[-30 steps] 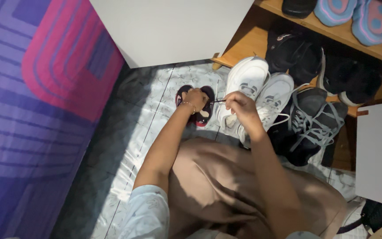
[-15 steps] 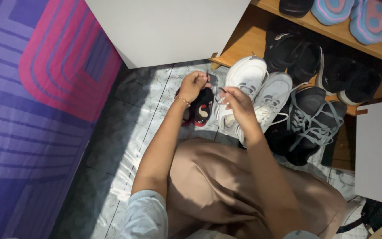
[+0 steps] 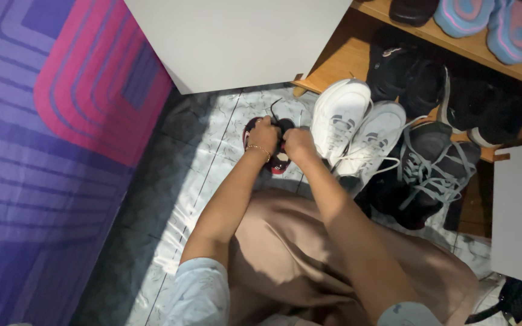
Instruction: The person opens a shoe cabinet and removes three pairs of shoes. They proceed to untie the laces on each pair, then re-lace and tie the shoes back up, finishing with the last pair.
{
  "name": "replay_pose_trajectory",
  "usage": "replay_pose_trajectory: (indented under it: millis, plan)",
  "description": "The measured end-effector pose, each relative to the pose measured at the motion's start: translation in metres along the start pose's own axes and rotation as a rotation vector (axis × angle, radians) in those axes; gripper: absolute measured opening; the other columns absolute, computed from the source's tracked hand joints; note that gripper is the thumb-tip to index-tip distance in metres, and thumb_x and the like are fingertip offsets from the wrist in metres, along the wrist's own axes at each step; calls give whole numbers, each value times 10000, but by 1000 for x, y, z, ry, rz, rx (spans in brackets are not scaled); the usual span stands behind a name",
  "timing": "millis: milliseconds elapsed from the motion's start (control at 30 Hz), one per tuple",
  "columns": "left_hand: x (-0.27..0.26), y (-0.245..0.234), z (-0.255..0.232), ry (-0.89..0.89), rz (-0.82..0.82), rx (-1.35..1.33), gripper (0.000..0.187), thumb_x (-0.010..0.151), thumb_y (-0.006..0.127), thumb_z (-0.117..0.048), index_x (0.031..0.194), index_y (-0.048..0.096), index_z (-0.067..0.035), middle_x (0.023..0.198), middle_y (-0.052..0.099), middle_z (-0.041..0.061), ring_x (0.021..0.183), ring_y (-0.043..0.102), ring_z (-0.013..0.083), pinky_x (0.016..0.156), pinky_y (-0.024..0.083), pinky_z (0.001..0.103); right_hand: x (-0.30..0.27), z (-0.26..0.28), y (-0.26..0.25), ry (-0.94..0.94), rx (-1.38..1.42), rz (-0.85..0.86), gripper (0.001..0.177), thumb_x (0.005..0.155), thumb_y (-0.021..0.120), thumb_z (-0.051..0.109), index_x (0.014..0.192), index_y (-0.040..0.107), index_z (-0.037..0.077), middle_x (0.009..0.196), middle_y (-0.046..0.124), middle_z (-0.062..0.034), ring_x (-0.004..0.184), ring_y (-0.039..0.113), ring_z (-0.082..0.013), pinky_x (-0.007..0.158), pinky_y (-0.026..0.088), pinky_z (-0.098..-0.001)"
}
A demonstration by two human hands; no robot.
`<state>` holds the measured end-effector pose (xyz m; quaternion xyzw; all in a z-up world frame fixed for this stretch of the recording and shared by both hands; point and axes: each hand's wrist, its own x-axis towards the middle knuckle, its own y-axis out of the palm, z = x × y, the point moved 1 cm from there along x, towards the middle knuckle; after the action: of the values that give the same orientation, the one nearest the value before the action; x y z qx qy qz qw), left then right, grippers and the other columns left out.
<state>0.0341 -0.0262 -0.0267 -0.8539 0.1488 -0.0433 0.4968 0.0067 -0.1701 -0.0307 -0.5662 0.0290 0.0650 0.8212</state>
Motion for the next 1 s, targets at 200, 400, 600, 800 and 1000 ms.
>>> replay_pose_trajectory:
  millis: [200, 400, 600, 800, 1000]
  plan:
    - [3, 18, 13, 140, -3, 96, 134, 897, 646, -160, 953, 757, -109, 1264, 593, 124, 1193, 576, 347, 910, 532, 477, 7, -6, 20, 48, -8, 62, 90, 840, 671, 87, 870, 753, 65, 929, 730, -220, 937, 705, -403, 859, 549, -481]
    - [-1, 2, 14, 40, 93, -20, 148, 815, 757, -219, 937, 781, -138, 1331, 541, 132, 1220, 525, 373, 959, 502, 475, 9, 4, 15, 176, 184, -46, 150, 821, 666, 72, 947, 738, 110, 960, 739, -196, 946, 703, -392, 850, 537, -475]
    - [-8, -9, 10, 36, 131, 6, 218, 778, 783, -203, 988, 772, -148, 1332, 559, 124, 1236, 533, 361, 983, 506, 460, 12, -8, 25, 306, 309, 149, 250, 853, 686, 134, 1084, 602, 92, 951, 753, -170, 912, 775, -306, 829, 573, -410]
    - [-2, 11, 24, 52, 20, -21, 464, 778, 759, -172, 1199, 647, -16, 1246, 569, 184, 1157, 552, 400, 902, 497, 504, 25, -31, 37, 349, 704, 243, 199, 861, 658, 76, 1058, 638, 103, 804, 646, -86, 662, 589, -225, 546, 451, -378]
    - [-3, 27, 37, 49, -137, -115, 213, 907, 693, -188, 1045, 710, -26, 1200, 625, 182, 1079, 618, 410, 925, 513, 478, 2, -15, -18, 430, 1234, 406, 284, 847, 621, 39, 1113, 602, 134, 818, 600, -11, 636, 461, -91, 500, 312, -263]
